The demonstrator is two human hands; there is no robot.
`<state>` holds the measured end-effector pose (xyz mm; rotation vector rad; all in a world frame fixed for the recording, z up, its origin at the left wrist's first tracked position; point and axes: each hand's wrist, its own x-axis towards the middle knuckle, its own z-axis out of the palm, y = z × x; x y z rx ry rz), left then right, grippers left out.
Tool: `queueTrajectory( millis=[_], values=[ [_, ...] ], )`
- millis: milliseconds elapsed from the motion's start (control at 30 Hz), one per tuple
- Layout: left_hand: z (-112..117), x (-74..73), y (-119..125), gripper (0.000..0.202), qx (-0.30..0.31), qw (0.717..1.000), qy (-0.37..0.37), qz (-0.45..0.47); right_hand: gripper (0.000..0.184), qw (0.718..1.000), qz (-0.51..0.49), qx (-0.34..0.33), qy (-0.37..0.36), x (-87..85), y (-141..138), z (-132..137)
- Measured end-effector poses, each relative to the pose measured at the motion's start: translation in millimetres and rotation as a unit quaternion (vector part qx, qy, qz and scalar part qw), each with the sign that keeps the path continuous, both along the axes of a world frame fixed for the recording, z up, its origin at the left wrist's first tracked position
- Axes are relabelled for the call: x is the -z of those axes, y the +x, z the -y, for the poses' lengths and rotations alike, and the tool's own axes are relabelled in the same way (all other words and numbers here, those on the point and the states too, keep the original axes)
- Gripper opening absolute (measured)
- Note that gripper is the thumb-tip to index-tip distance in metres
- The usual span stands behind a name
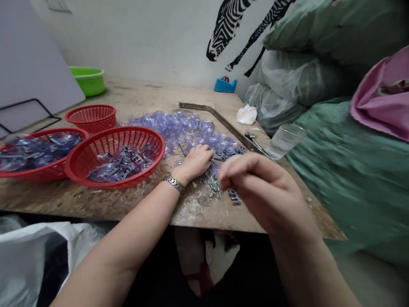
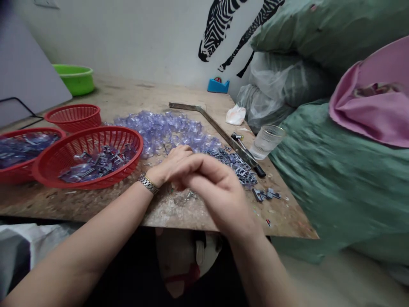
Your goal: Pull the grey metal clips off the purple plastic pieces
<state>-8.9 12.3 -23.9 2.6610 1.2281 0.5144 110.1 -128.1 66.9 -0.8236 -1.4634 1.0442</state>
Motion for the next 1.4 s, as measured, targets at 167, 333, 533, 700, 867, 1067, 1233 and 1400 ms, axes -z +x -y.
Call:
queueTrajectory(
  millis=[167, 333, 533, 700, 867, 1067, 1233, 1400],
  values=[
    [2, -1.1, -1, 0.020, 0.000, 0.999, 0.021, -0.030, 0.014, 0.972, 0.183, 0.140, -0.040, 37.5, 40, -70],
    [2, -2.0, -2, 0.021, 0.004, 1.000, 0.007, -0.014, 0.022, 0.873, 0.439, 0.208, -0.030, 62.4, 53, -109],
    [1, -2.8, -3, 0.018, 0.010, 1.000, 0.000, -0.007, 0.024, 0.783, 0.613, 0.104, -0.033, 67.7, 44, -124],
    [-1, 0.8, -2, 0.016, 0.013, 1.000, 0.000, 0.002, 0.023, 0.770, 0.632, 0.084, -0.028, 74.2, 42, -133],
    [-5, 5.2, -2, 0.014, 0.023, 1.000, 0.013, 0.014, 0.019, 0.787, 0.611, 0.075, -0.051, 81.7, 42, -141],
    [-6, 5.6, -3, 0.012, 0.034, 0.999, 0.016, 0.025, 0.009, 0.820, 0.560, 0.110, -0.047, 88.9, 43, -137],
    [-8, 3.2, -5, 0.016, 0.033, 0.998, 0.013, 0.048, 0.007, 0.867, 0.461, 0.191, -0.009, 97.6, 51, -129],
    [-5, 0.9, -3, 0.017, 0.038, 0.999, 0.004, 0.038, 0.008, 0.907, 0.333, 0.256, -0.019, 98.8, 64, -129]
  ],
)
